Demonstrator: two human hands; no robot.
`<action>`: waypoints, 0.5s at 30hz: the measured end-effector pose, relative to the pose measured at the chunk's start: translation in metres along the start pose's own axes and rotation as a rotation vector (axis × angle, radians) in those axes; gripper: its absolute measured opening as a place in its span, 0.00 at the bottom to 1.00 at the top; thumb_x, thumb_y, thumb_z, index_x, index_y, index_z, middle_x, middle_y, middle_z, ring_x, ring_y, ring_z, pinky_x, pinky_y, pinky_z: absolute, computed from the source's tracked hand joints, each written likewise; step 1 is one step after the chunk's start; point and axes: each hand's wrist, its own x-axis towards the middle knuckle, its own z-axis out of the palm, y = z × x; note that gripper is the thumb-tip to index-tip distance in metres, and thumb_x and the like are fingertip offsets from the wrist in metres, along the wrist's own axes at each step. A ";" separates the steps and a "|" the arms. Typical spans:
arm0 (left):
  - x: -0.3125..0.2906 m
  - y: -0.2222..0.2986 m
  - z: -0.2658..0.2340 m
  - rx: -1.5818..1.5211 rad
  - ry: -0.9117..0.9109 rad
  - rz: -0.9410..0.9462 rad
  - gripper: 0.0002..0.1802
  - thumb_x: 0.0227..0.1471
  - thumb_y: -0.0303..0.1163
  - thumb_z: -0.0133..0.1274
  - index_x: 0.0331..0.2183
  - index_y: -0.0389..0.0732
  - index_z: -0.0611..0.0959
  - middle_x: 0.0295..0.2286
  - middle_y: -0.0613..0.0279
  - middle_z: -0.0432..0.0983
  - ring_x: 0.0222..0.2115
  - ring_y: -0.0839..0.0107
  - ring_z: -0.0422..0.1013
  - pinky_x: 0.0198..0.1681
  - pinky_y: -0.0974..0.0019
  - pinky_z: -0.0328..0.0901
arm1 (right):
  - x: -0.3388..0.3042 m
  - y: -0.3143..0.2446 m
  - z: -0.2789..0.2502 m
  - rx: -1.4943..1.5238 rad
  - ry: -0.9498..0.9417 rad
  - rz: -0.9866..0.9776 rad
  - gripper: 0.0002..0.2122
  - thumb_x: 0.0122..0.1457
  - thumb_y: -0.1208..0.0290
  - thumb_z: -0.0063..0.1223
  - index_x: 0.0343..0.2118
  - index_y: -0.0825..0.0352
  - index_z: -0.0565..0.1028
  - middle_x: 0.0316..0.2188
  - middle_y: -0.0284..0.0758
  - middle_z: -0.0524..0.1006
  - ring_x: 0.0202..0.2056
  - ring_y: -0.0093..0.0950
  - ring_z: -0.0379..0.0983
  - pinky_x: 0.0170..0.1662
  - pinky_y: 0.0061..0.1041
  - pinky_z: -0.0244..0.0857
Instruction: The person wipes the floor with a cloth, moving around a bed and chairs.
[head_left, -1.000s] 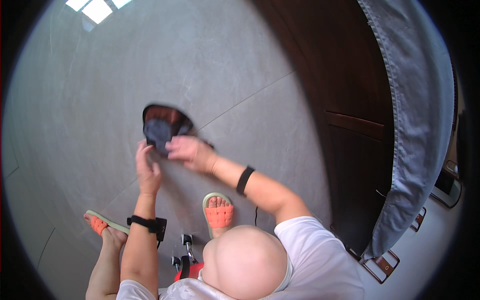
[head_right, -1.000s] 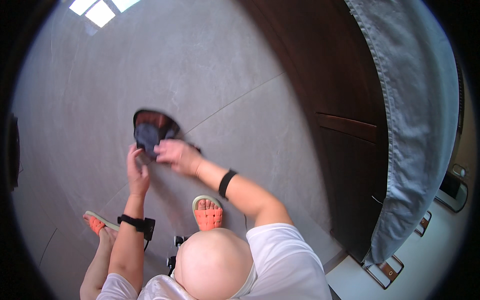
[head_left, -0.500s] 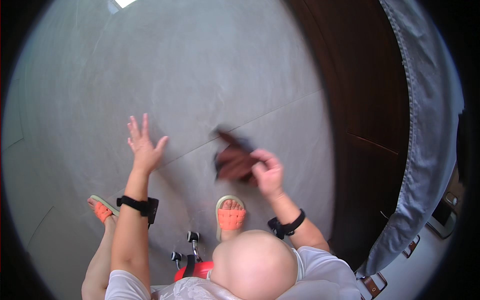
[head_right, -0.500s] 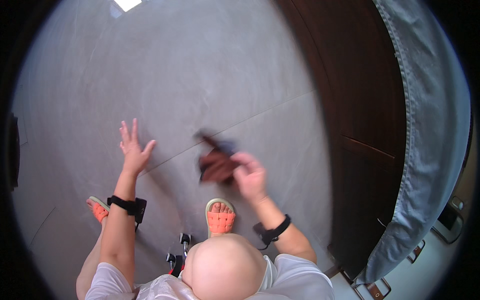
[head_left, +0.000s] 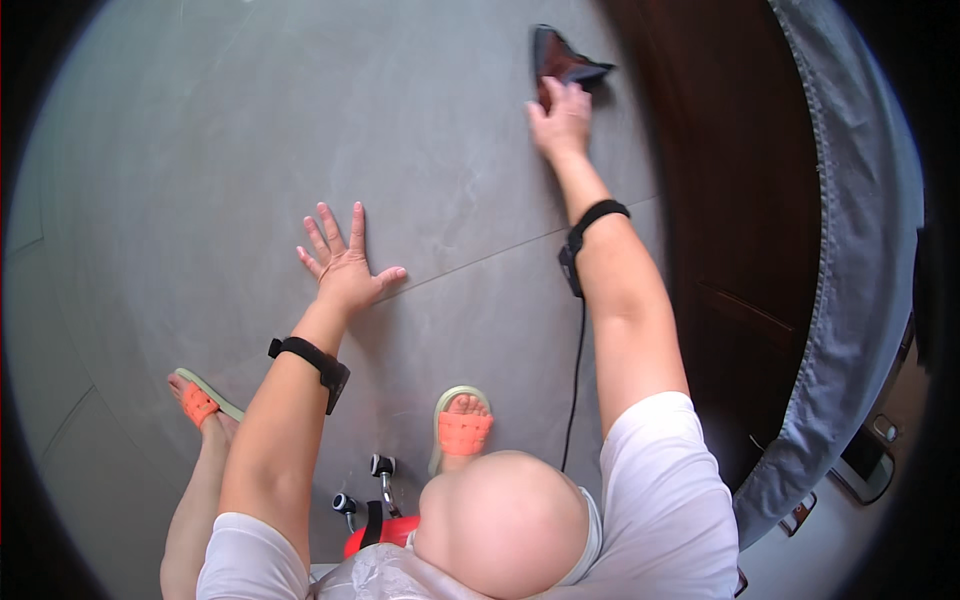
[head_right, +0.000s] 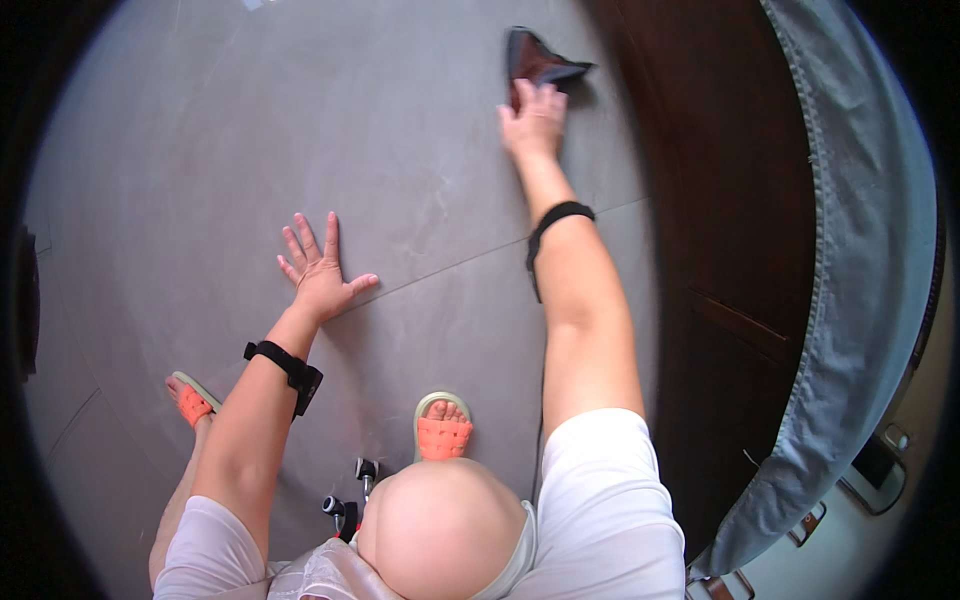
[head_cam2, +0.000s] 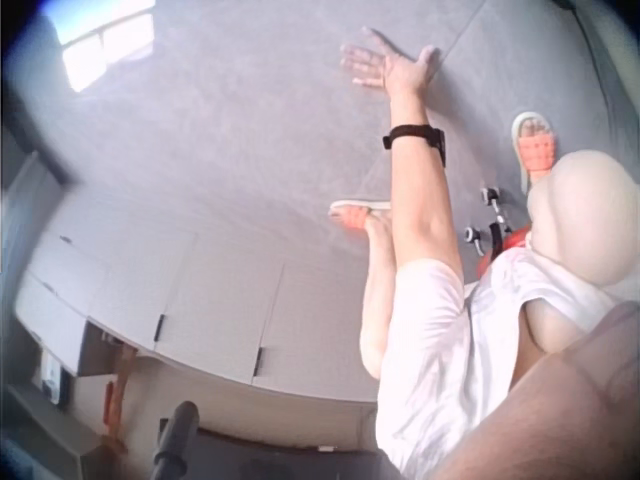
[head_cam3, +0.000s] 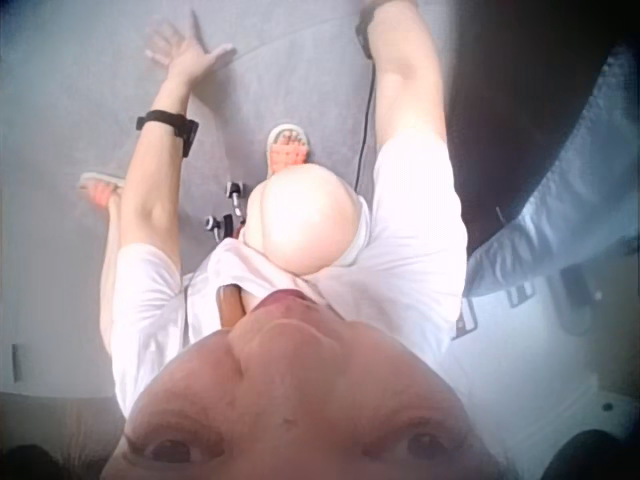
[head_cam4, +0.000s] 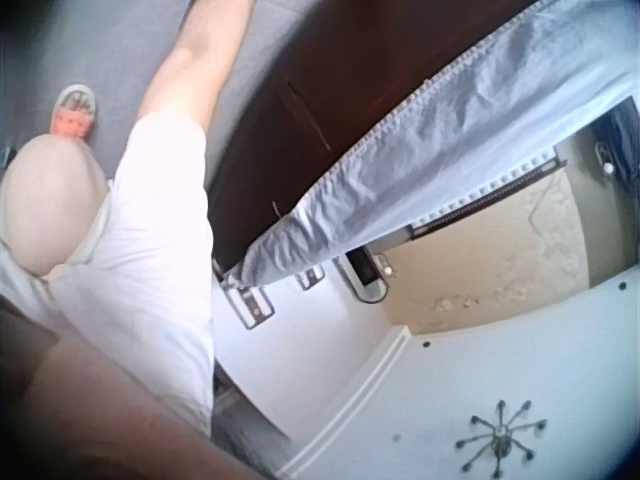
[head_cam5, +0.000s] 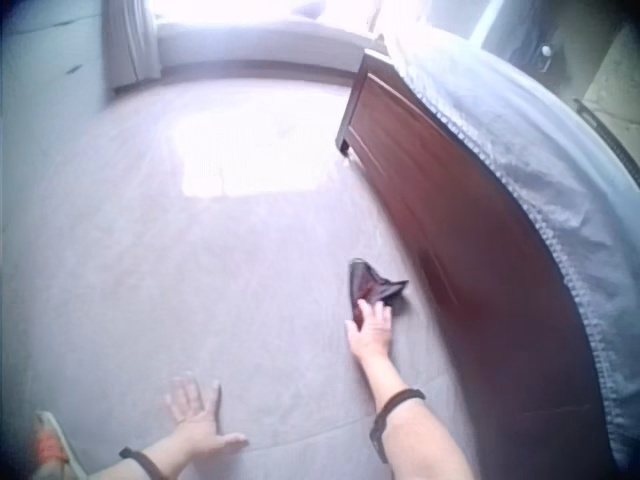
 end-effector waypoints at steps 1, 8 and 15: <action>-0.001 0.001 -0.001 -0.012 -0.017 0.006 0.67 0.33 0.60 0.63 0.63 0.58 0.37 0.61 0.46 0.13 0.61 0.46 0.11 0.58 0.35 0.21 | 0.002 -0.022 0.005 -0.019 -0.014 -0.139 0.25 0.48 0.63 0.57 0.52 0.56 0.68 0.54 0.47 0.63 0.59 0.45 0.53 0.62 0.40 0.49; -0.005 -0.053 0.015 -0.128 0.193 0.301 0.52 0.37 0.42 0.65 0.61 0.52 0.56 0.63 0.48 0.31 0.64 0.49 0.29 0.62 0.41 0.33 | -0.114 -0.145 0.009 0.256 -0.325 -0.376 0.22 0.47 0.72 0.57 0.49 0.55 0.71 0.57 0.41 0.61 0.60 0.45 0.51 0.62 0.36 0.51; -0.089 -0.135 0.044 -0.436 0.681 0.075 0.33 0.43 0.33 0.60 0.53 0.43 0.70 0.59 0.49 0.52 0.60 0.51 0.49 0.60 0.56 0.49 | -0.224 -0.179 -0.015 0.359 -0.511 -0.626 0.25 0.43 0.78 0.55 0.48 0.55 0.70 0.58 0.44 0.59 0.59 0.49 0.52 0.59 0.39 0.55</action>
